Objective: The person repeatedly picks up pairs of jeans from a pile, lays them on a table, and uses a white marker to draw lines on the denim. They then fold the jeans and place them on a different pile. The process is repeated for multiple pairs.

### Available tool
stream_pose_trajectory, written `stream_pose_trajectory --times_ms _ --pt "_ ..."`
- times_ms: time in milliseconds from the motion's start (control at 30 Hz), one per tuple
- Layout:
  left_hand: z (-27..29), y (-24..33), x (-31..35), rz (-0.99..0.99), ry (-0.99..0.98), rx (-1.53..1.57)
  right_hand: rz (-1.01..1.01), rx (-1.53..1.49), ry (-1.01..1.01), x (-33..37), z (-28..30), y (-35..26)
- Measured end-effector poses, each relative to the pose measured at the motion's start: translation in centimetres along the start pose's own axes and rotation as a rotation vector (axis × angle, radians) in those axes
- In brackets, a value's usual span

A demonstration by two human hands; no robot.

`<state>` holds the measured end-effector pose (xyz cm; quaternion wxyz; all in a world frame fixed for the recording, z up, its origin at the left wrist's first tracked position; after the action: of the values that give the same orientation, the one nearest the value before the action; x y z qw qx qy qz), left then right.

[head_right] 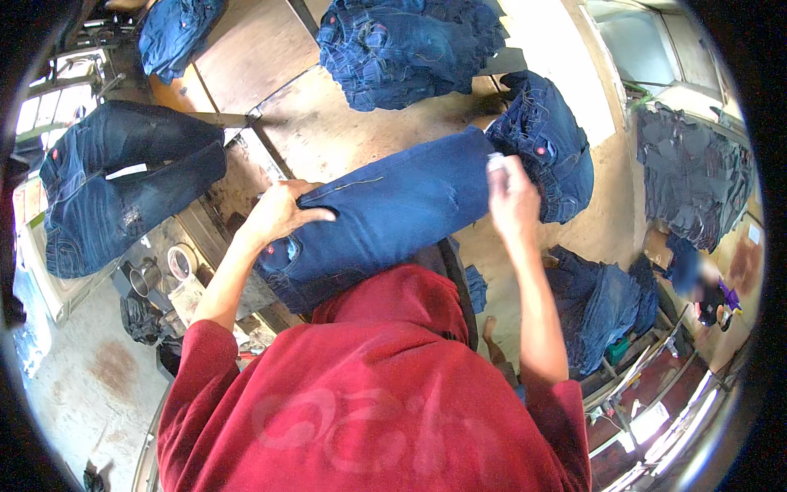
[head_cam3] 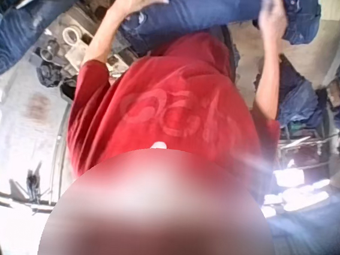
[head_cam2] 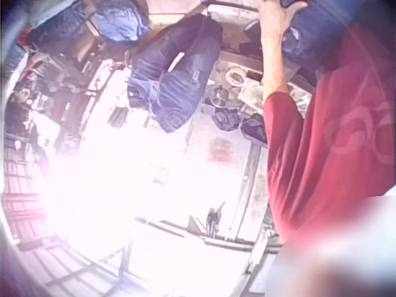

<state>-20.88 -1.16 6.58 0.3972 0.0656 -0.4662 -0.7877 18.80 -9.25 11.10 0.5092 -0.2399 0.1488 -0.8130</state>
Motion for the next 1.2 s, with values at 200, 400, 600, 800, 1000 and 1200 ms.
stream_pose_trajectory --times_ms 200,400,600,800,1000,1200 --pt "0.4 -3.2 -2.4 -0.101 -0.156 0.090 0.467 -0.236 -0.240 9.0 -9.2 -18.5" --pt "0.7 -4.0 -2.8 -0.031 -0.136 0.224 0.515 -0.096 -0.135 10.5 -14.0 -21.3" --pt "1.6 -2.2 -2.5 -0.047 -0.137 0.216 -0.003 -0.222 0.296 5.5 -5.2 -8.8" --pt "1.2 -2.0 -2.1 0.179 -0.251 0.259 -0.858 -0.676 -0.098 0.7 -4.7 11.2" --pt "-0.8 -2.9 -2.9 0.308 -0.363 0.365 -0.302 -0.234 0.491 -3.3 -3.1 12.2" --pt "-2.3 -4.4 -5.3 0.259 -0.330 0.404 -0.411 0.009 0.382 -7.2 -4.8 12.8"
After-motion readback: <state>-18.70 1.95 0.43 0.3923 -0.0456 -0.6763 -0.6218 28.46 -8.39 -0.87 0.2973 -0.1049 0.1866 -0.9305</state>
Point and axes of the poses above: each hand's wrist, its own x-axis away from the middle knuckle, its own z-axis out of the back of the hand, y = z × x, the point moved 8 cm from there along -x, towards the middle knuckle, and after that the axes turned 1 degree about x, right-handed, at the moved point
